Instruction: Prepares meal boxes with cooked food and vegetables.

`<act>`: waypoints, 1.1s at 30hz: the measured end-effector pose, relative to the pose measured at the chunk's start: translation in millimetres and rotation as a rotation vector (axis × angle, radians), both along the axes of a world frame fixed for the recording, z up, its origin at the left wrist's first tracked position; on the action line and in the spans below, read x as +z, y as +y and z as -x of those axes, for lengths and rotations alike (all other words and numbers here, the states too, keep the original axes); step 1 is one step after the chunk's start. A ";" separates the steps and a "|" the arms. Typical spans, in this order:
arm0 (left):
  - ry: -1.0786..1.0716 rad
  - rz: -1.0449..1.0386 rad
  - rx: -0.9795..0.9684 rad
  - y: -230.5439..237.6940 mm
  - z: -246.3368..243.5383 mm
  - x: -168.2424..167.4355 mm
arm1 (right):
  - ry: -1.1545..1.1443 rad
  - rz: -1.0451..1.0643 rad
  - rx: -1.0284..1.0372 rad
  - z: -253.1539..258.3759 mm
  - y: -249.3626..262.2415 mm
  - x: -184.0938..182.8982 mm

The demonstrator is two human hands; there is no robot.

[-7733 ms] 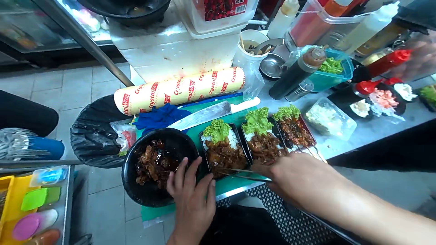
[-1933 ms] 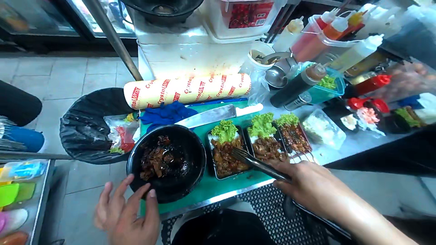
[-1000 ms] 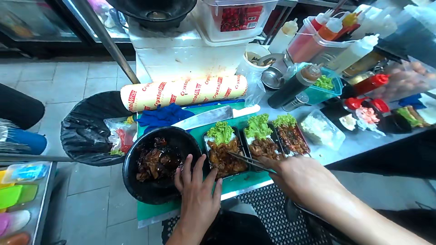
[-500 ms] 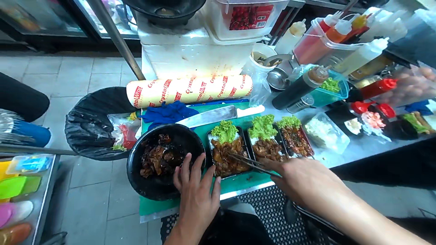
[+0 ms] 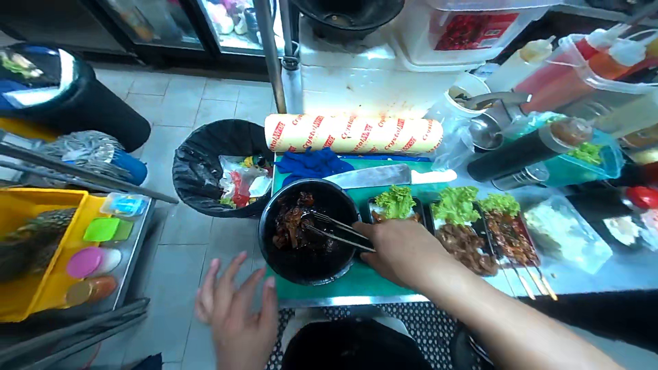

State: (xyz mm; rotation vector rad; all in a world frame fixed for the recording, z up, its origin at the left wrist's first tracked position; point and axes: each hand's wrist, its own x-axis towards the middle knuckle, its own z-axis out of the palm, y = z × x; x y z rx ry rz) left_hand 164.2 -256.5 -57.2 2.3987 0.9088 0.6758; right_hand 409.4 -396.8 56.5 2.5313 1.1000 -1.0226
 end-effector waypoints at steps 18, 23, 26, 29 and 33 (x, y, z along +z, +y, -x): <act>0.026 0.013 0.037 8.1 20.2 -10.5 | 0.049 -0.098 -0.240 -10.9 -114.5 44.3; -0.014 -0.004 -0.145 -17.8 -19.8 0.7 | 0.072 0.064 -0.330 -4.3 -137.2 31.6; -0.025 0.005 -0.257 -45.5 -48.9 12.1 | 0.086 0.058 -0.357 -1.3 -151.0 30.2; -0.019 0.001 -0.327 -72.0 -73.4 8.3 | 0.070 0.022 -0.386 -6.7 -168.5 41.9; 0.024 -0.017 -0.382 -94.7 -101.5 2.5 | 0.077 0.038 -0.333 -15.5 -156.0 37.2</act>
